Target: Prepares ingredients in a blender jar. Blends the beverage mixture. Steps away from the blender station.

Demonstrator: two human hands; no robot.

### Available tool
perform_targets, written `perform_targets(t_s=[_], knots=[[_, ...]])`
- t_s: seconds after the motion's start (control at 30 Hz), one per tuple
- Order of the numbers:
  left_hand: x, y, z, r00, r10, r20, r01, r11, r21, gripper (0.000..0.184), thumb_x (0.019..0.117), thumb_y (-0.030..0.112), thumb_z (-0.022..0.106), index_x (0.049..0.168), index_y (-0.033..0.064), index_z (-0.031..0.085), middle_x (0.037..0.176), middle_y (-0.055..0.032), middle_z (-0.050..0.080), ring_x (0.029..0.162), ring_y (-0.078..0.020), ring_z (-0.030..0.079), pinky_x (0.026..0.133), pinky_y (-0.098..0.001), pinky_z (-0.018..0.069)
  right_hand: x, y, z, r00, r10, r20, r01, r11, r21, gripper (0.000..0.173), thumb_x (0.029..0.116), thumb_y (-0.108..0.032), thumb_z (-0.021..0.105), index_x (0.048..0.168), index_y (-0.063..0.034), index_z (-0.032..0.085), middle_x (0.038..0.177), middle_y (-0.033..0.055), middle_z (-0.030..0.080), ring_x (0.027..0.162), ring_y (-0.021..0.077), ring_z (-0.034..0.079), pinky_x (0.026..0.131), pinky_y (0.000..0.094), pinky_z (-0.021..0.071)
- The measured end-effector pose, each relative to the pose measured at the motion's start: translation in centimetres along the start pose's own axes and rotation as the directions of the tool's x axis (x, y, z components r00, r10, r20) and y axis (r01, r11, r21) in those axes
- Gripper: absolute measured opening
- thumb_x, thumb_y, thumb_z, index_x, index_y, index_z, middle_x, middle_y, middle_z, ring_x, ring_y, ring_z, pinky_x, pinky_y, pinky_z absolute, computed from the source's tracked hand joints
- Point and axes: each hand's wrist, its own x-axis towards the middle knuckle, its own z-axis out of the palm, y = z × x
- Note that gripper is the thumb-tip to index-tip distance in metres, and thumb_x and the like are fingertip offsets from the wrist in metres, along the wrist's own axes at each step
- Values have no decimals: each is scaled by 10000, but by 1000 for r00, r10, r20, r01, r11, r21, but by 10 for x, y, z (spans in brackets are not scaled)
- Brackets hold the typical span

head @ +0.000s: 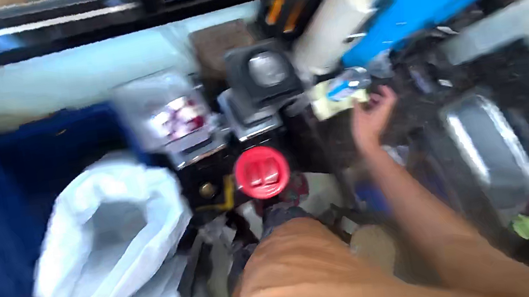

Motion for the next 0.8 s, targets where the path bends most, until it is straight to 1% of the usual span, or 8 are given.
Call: perform_targets(t_s=[0.07, 0.13, 0.2, 0.3, 0.37, 0.47, 0.7, 0.8], knots=[[8, -2, -5, 984, -129, 119, 127, 992, 28, 679, 1025, 554, 485, 1352, -30, 596, 1189, -313, 667, 1150, -468, 636, 1008, -675, 449, -89, -67, 19, 954, -122, 272, 126, 992, 6, 505, 993, -204, 638, 1392, 71, 498, 1245, 214, 638, 1113, 213, 649, 960, 348, 555], [17, -11, 2, 962, -188, 196, 181, 982, 55, 635, 1009, 541, 532, 1237, -36, 665, 1067, -322, 693, 1079, -526, 642, 1010, -753, 384, -183, -134, 54, 694, -278, 664, 185, 960, 209, 313, 1002, -146, 606, 1231, 64, 642, 1134, 171, 702, 1018, 168, 686, 909, 336, 584], [20, -26, 20, 971, -77, 225, 91, 994, -54, 479, 1045, 419, 537, 1046, -24, 722, 937, -261, 702, 992, -461, 662, 1018, -700, 412, -258, -183, 106, 336, -467, 818, 216, 883, 416, 261, 1012, -178, 603, 1180, -21, 728, 1125, 82, 744, 1077, 139, 695, 1000, 366, 566], [12, -44, 42, 994, 78, 79, -66, 986, -150, 427, 1072, 348, 495, 961, 11, 733, 866, -177, 702, 936, -357, 676, 971, -590, 481, -337, -234, 221, 56, -623, 781, 318, 752, 577, 283, 1044, -237, 556, 1198, -87, 740, 1211, 78, 711, 1200, 207, 639, 1071, 436, 511], [11, -48, 43, 1000, 14, -11, -16, 974, -225, 396, 1075, 305, 503, 982, -3, 734, 876, -173, 712, 921, -335, 686, 923, -564, 508, -373, -254, 295, -239, -486, 841, 406, 736, 541, 354, 1075, -307, 488, 1286, -106, 687, 1294, 123, 661, 1243, 270, 612, 1090, 511, 484], [11, -51, 44, 994, -73, -83, 47, 960, -276, 359, 1071, 281, 509, 981, 2, 717, 843, -150, 687, 861, -297, 674, 800, -510, 533, -406, -285, 375, -616, 163, 770, 513, 826, 235, 386, 1081, -297, 475, 1197, 6, 684, 1097, 221, 709, 973, 355, 707, 849, 608, 566], [10, -58, 50, 974, -65, -217, -18, 933, -360, 298, 1041, 171, 538, 860, 4, 706, 769, -54, 662, 789, -110, 639, 760, -276, 527, -495, -239, 525, -317, 257, 913, 384, 915, -124, 402, 1030, -294, 567, 1305, -4, 599, 1036, 240, 674, 724, 299, 685, 643, 468, 596], [12, -57, 50, 970, -56, -237, -46, 914, -402, 276, 1029, 146, 559, 860, 0, 720, 793, -52, 689, 829, -103, 652, 816, -273, 531, -502, -283, 493, -340, 492, 802, 526, 806, -272, 489, 1091, -287, 473, 1497, -14, 477, 1471, 203, 546, 1291, 312, 586, 1090, 479, 460]])
